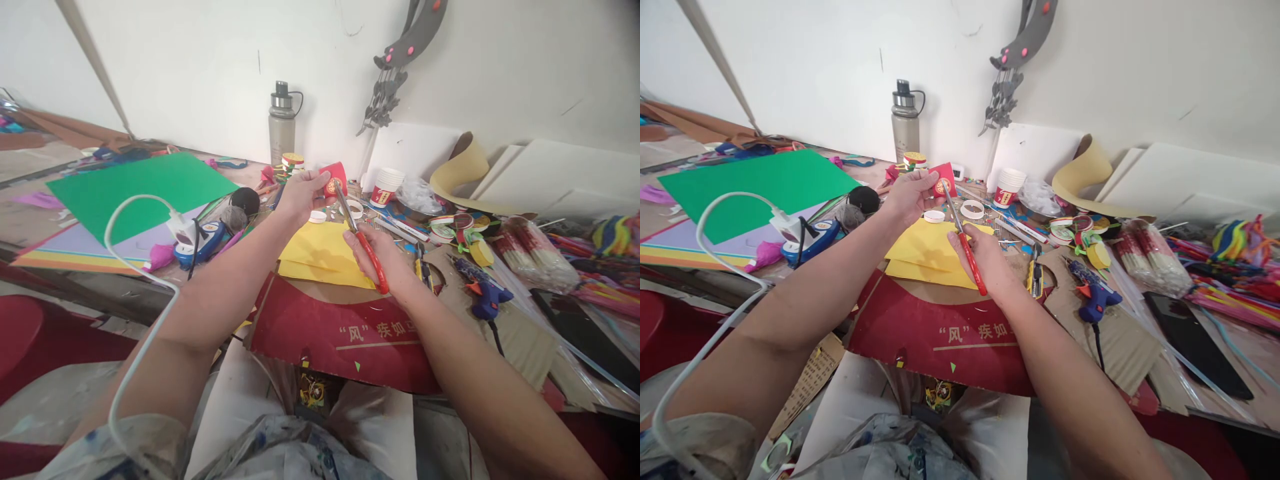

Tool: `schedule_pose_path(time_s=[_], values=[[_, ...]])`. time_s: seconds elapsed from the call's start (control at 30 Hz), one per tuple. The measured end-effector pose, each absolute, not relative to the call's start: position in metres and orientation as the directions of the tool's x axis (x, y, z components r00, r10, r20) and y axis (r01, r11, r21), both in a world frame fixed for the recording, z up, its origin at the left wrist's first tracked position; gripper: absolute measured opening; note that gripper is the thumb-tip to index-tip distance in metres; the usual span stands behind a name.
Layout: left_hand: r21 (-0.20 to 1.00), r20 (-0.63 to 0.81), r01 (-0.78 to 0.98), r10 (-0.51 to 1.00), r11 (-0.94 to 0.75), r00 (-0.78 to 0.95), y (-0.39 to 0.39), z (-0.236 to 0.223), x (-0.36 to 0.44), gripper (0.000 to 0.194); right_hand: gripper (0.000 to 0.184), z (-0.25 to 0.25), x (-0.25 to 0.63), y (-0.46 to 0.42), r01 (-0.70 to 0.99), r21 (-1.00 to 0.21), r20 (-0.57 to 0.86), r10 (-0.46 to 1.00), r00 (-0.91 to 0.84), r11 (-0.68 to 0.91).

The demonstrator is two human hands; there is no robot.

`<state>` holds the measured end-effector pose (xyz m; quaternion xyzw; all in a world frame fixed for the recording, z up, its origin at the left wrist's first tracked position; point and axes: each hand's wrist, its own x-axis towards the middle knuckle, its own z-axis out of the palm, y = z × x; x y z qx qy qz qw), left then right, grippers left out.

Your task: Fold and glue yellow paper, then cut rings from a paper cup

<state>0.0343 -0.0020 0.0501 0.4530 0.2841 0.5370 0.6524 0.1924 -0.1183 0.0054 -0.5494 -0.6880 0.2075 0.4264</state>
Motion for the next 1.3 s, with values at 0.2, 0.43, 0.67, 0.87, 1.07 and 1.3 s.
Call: schedule_pose_path(time_s=[0.2,0.43,0.67,0.87,1.07,1.3], values=[[0.900,0.151,-0.435,0.959,-0.032,0.241,-0.007,0.047,0.040,0.041,0.065,0.003,0.195,-0.119,0.557,-0.787,0.318,0.948,-0.001,0.265],[0.913,0.151,-0.405,0.960,-0.045,0.235,-0.008,0.048,0.042,0.038,0.063,0.017,0.192,-0.125,0.660,-0.691,0.371,0.928,-0.025,0.294],[0.921,0.140,-0.386,0.965,-0.044,0.222,-0.007,0.050,0.041,0.037,0.058,0.017,0.192,-0.123,0.690,-0.666,0.366,0.930,-0.030,0.284],[0.917,0.141,-0.398,0.965,-0.042,0.223,-0.006,0.050,0.041,0.039,0.053,0.013,0.193,-0.122,0.693,-0.667,0.349,0.937,-0.032,0.272],[0.911,0.154,-0.410,0.958,-0.043,0.241,-0.006,0.049,0.041,0.039,0.048,0.008,0.195,-0.119,0.731,-0.622,0.390,0.921,-0.022,0.281],[0.907,0.145,-0.422,0.954,-0.021,0.263,-0.005,0.048,0.040,0.037,0.042,0.005,0.196,-0.116,0.734,-0.623,0.379,0.925,-0.018,0.269]])
